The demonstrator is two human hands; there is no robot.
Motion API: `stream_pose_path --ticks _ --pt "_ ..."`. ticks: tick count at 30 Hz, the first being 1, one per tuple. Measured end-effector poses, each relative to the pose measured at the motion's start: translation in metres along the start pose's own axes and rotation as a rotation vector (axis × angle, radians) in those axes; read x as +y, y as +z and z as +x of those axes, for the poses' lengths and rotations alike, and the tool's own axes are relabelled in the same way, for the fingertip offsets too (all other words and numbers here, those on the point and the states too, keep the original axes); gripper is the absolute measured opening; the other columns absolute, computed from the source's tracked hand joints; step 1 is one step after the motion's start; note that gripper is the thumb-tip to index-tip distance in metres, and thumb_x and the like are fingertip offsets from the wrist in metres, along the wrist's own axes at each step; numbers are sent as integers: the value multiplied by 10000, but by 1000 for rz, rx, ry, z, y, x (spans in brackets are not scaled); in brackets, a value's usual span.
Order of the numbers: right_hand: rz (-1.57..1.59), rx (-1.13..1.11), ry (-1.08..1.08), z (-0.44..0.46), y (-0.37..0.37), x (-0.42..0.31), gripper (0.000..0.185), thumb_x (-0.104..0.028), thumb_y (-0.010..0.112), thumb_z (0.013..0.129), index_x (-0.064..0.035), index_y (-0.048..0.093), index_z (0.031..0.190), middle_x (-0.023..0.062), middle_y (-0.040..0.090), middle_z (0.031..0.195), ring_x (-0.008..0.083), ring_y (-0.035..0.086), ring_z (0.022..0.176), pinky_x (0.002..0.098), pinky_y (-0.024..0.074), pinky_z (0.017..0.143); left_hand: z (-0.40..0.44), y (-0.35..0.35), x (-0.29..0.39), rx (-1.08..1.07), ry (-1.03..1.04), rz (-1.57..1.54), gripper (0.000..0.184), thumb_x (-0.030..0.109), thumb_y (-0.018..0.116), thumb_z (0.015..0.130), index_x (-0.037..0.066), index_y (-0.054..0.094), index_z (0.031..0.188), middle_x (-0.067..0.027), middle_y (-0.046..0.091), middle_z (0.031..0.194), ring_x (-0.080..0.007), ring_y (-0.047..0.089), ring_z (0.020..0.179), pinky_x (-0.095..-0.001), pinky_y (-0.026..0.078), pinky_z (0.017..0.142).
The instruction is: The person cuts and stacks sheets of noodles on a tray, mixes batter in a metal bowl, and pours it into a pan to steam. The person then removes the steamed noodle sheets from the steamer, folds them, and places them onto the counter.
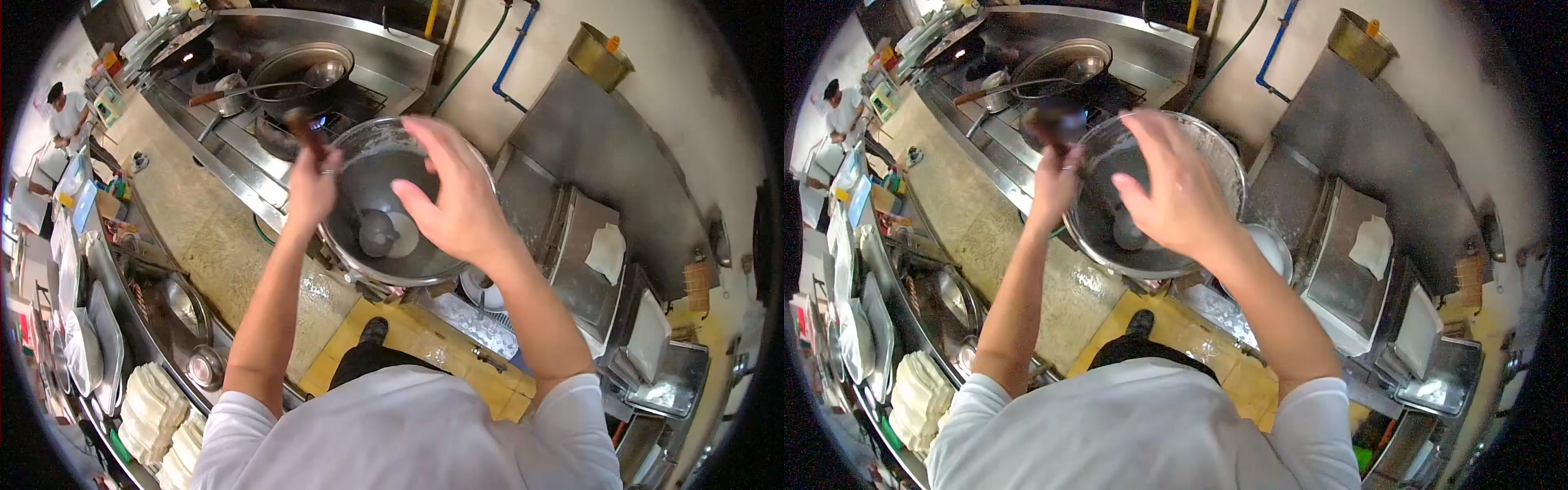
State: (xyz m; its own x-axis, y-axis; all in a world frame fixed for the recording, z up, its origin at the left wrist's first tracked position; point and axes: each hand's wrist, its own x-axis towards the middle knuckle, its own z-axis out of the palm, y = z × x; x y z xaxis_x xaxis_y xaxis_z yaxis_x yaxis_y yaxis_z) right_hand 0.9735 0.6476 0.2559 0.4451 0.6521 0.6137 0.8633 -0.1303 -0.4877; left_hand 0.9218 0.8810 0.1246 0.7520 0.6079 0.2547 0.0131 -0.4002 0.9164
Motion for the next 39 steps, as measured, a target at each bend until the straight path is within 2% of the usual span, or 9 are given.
stream_pose_path --ticks 3,4,7,9,13,20,24,30,39 --pt "-250 -39 -282 49 17 -9 708 -70 739 770 -41 465 1422 230 519 1377 445 510 1269 453 420 1114 -4 33 29 -176 272 -180 303 4 591 899 -8 620 1200 -230 710 1119 -349 685 1070 -436 506 932" --pt "-352 -28 -362 57 18 -12 540 -72 731 752 -14 611 1275 233 612 1260 456 568 1199 444 510 1016 -7 37 38 -285 269 -161 320 -7 583 874 -13 623 1192 -245 703 1120 -381 676 1072 -445 503 940" --pt "-812 -613 -90 60 1 -9 260 -102 718 755 -16 739 999 195 717 1032 405 676 1049 437 582 851 -7 47 46 -455 397 -35 346 77 696 852 -12 653 1183 -271 683 1131 -424 646 1095 -455 498 956" --pt "-927 -768 -37 57 -25 -13 97 -121 694 758 -45 752 765 152 736 809 361 732 851 439 598 715 -8 34 54 -457 342 14 433 179 782 846 -18 655 1210 -232 669 1232 -368 615 1196 -424 453 1051" --pt "-806 -1084 97 16 -66 -14 192 -176 708 824 -16 734 721 205 704 758 364 715 751 470 573 708 -4 9 -3 -54 349 248 429 197 801 844 8 665 1204 -179 655 1267 -357 584 1213 -424 439 1065" --pt "-640 -949 288 -72 -60 -15 243 -216 632 933 9 657 1019 195 679 738 390 689 665 478 566 632 -29 2 -18 110 212 245 361 148 755 860 17 663 1183 -195 625 1296 -364 545 1253 -441 414 1090" --pt "-722 -827 260 -93 -54 12 209 -66 605 811 65 655 965 224 700 760 383 723 710 462 589 640 -30 12 -24 133 267 359 417 140 752 841 26 642 1227 -189 561 1383 -396 477 1302 -476 373 1114" --pt "-644 -1042 213 -69 -96 -12 240 -203 627 931 13 654 1031 192 689 754 365 702 669 466 565 611 -33 13 -21 129 233 435 438 137 734 850 31 624 1261 -186 537 1423 -402 428 1363 -488 338 1150" --pt "-641 -1009 122 -60 -88 -5 143 -74 636 782 39 683 857 210 699 766 346 724 692 446 592 629 -35 13 -21 148 252 447 452 132 728 841 41 622 1270 -180 533 1428 -397 423 1373 -499 323 1158"
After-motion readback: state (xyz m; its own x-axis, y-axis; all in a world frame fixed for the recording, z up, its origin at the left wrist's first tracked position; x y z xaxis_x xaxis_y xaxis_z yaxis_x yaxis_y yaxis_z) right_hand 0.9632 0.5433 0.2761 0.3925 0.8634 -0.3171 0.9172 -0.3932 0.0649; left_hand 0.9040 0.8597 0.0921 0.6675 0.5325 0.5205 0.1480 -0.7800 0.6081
